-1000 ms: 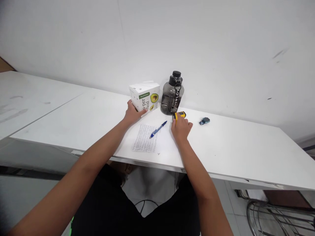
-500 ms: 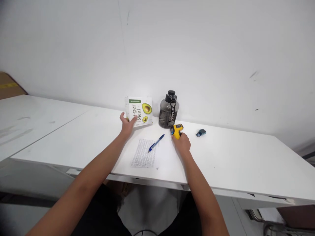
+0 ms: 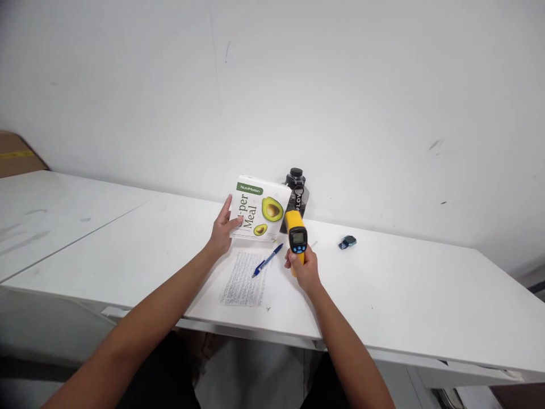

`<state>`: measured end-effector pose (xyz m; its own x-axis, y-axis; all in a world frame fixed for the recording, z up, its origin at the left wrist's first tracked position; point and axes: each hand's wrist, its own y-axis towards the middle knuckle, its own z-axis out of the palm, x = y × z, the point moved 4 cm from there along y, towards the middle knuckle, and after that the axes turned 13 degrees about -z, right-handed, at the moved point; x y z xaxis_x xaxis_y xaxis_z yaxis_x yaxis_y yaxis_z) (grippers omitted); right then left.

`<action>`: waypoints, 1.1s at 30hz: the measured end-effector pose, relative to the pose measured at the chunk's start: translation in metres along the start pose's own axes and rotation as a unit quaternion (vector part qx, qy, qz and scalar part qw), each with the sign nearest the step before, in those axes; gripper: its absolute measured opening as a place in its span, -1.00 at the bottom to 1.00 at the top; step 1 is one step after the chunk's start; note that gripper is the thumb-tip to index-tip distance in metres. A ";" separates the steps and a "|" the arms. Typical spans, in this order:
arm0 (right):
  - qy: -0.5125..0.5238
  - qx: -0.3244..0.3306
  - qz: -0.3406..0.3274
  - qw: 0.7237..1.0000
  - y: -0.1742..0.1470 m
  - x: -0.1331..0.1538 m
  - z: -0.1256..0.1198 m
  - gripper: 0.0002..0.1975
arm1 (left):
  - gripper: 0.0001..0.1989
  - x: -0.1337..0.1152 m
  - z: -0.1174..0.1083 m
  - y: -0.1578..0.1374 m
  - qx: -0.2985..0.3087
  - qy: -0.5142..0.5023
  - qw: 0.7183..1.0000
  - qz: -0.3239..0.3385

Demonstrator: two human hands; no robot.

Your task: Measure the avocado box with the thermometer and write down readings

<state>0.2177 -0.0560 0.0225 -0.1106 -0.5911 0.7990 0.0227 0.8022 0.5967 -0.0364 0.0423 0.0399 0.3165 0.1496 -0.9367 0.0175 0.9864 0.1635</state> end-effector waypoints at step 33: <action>-0.350 0.328 -0.163 0.862 -0.007 0.006 0.006 -0.38 | -0.17 -0.037 -0.002 -0.016 0.097 0.335 0.929 0.124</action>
<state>0.2113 -0.0641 0.0226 -0.5828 -0.7827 0.2186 -0.6649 0.6139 0.4255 -0.0507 0.0212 0.0713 -0.3259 0.4431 -0.8351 0.2142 0.8950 0.3913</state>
